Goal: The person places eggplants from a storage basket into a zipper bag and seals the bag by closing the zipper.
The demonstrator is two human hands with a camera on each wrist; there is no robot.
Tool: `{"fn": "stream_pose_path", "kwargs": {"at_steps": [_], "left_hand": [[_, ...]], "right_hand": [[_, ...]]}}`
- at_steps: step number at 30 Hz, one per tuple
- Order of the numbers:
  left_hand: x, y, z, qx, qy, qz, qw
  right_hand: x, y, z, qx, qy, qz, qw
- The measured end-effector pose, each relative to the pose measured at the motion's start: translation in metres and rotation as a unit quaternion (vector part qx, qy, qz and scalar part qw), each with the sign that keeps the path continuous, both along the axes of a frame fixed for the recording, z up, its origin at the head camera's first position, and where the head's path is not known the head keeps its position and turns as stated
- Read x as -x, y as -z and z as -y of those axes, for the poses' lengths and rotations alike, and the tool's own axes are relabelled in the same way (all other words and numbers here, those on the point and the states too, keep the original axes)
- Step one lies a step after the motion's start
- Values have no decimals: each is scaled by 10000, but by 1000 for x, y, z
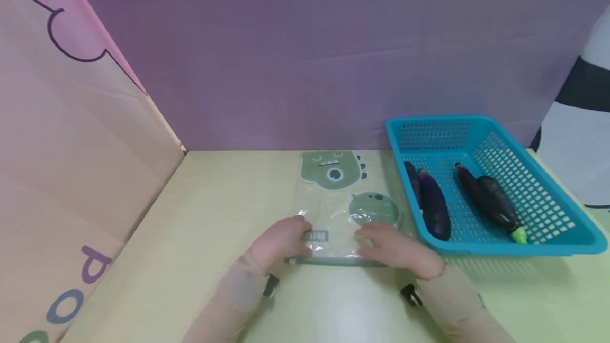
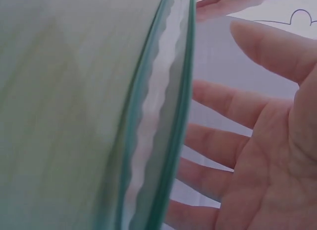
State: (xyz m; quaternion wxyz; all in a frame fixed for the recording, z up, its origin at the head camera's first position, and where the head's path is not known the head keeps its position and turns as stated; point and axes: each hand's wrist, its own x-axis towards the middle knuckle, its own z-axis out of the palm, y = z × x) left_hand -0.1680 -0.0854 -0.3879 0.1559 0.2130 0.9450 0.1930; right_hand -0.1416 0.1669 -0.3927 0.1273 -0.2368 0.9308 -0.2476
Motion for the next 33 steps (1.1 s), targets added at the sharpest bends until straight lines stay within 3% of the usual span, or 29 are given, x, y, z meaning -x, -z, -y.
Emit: {"fn": "stream_pose_path", "kwargs": {"at_steps": [8, 17, 33], "left_hand": [[0, -1, 1, 61, 34, -108, 9999], [-2, -1, -1, 204, 90, -116, 9997], [-6, -5, -2, 513, 324, -141, 9981]], "right_hand": [[3, 3, -1, -58, 109, -160, 9998], [-3, 0, 5, -471, 302, -125, 9984], [-7, -5, 8, -586, 212, -254, 9977]]}}
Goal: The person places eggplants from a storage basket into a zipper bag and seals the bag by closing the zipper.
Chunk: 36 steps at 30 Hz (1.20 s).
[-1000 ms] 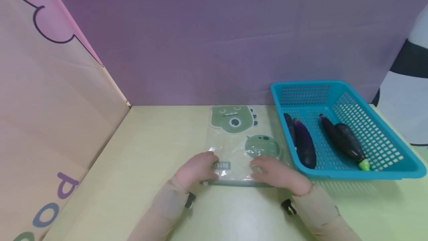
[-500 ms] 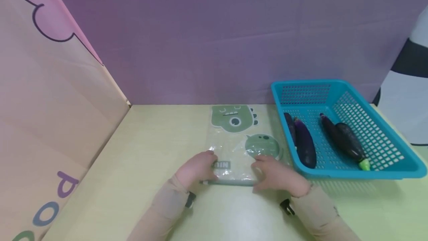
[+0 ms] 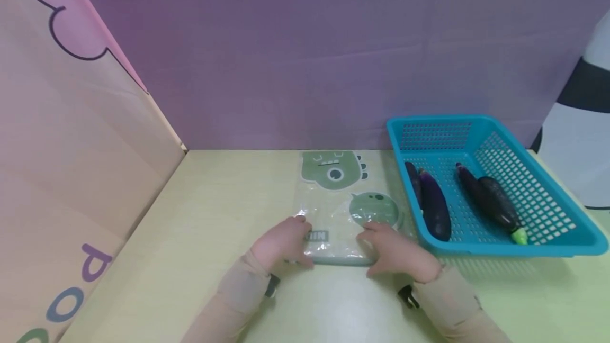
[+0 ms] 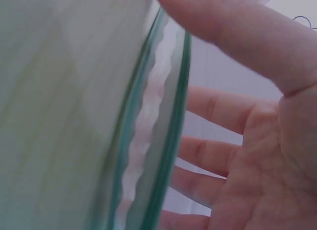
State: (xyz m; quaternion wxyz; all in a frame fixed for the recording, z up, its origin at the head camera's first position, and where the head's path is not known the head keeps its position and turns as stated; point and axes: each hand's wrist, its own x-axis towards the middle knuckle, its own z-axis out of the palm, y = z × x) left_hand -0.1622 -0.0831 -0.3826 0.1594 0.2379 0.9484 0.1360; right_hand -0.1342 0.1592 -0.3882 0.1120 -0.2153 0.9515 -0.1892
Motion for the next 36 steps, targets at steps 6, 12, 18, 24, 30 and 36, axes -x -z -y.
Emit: {"fn": "stream_pose_path", "kwargs": {"at_steps": [6, 12, 18, 24, 30, 36], "left_hand": [[1, 1, -2, 19, 13, -78, 10000], [1, -1, -1, -139, -15, -130, 9998], [2, 1, -1, -216, -16, -132, 9997], [1, 2, -1, -275, -81, -106, 9995], [2, 3, -1, -245, -99, -185, 9995], [3, 4, -1, -219, -18, -173, 9996]], "right_hand": [[-1, 0, 1, 106, 26, 33, 9999], [3, 3, -1, 90, -62, -176, 9998], [7, 10, -2, 232, -137, -452, 9986], [8, 9, -3, 363, -186, -488, 9980], [10, 7, -5, 611, -249, -738, 9951], [11, 8, -6, 982, -21, -524, 9938]]}}
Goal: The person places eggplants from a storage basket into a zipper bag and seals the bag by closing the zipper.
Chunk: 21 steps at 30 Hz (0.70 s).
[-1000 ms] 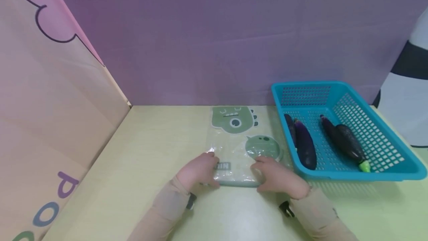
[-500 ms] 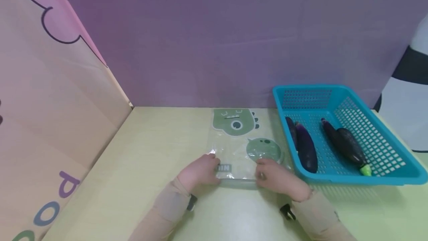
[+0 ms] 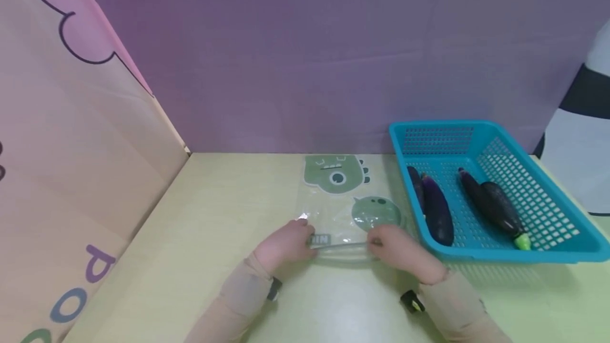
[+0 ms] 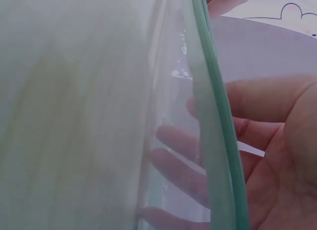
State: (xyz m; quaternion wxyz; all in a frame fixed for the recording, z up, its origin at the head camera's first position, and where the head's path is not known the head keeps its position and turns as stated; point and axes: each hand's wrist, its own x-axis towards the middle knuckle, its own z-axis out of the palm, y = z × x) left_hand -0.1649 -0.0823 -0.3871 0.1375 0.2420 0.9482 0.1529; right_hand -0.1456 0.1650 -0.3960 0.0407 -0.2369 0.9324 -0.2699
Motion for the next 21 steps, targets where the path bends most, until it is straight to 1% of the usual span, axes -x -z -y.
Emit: {"fn": "stream_pose_path", "kwargs": {"at_steps": [7, 10, 13, 18, 21], "left_hand": [[0, 2, 0, 115, -52, -43, 9999], [0, 2, -1, 204, -104, 3, 9997], [0, 2, -1, 289, -80, 22, 9995], [0, 2, -1, 321, 3, -54, 9995], [-1, 1, -2, 311, -1, -19, 9995]], "right_hand": [[0, 0, 1, 61, 317, 122, 9994], [1, -1, 1, 105, 340, 57, 9994], [1, -2, 1, 157, 332, 4, 9993], [0, -2, 0, 275, 401, 59, 9988], [0, -1, 0, 347, 435, 105, 9984]]}}
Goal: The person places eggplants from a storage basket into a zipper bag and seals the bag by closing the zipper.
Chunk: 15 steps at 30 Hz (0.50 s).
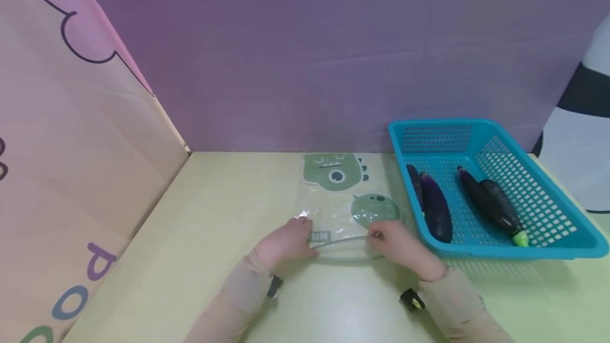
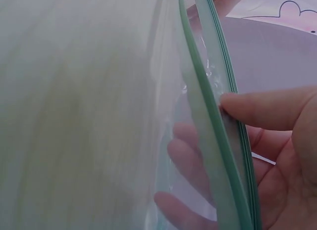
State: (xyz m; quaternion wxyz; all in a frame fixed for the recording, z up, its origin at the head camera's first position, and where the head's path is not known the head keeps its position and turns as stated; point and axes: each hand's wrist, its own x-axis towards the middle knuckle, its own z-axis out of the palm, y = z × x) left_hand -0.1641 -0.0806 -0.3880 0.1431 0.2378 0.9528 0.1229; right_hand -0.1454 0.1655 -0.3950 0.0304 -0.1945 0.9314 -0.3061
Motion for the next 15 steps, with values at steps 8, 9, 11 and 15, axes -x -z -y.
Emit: {"fn": "stream_pose_path", "kwargs": {"at_steps": [8, 9, 11, 15], "left_hand": [[0, 0, 1, 35, 15, 28, 10000], [1, 0, 1, 34, 17, 36, 10000], [1, 0, 1, 34, 30, 48, 10000], [2, 0, 2, 13, 84, 66, 9999]], "right_hand": [[1, 1, -1, 67, 102, 97, 9999], [1, 1, -1, 82, 117, 106, 9998], [2, 1, -1, 99, 146, 103, 9998], [3, 2, -1, 129, 181, 70, 9997]]}}
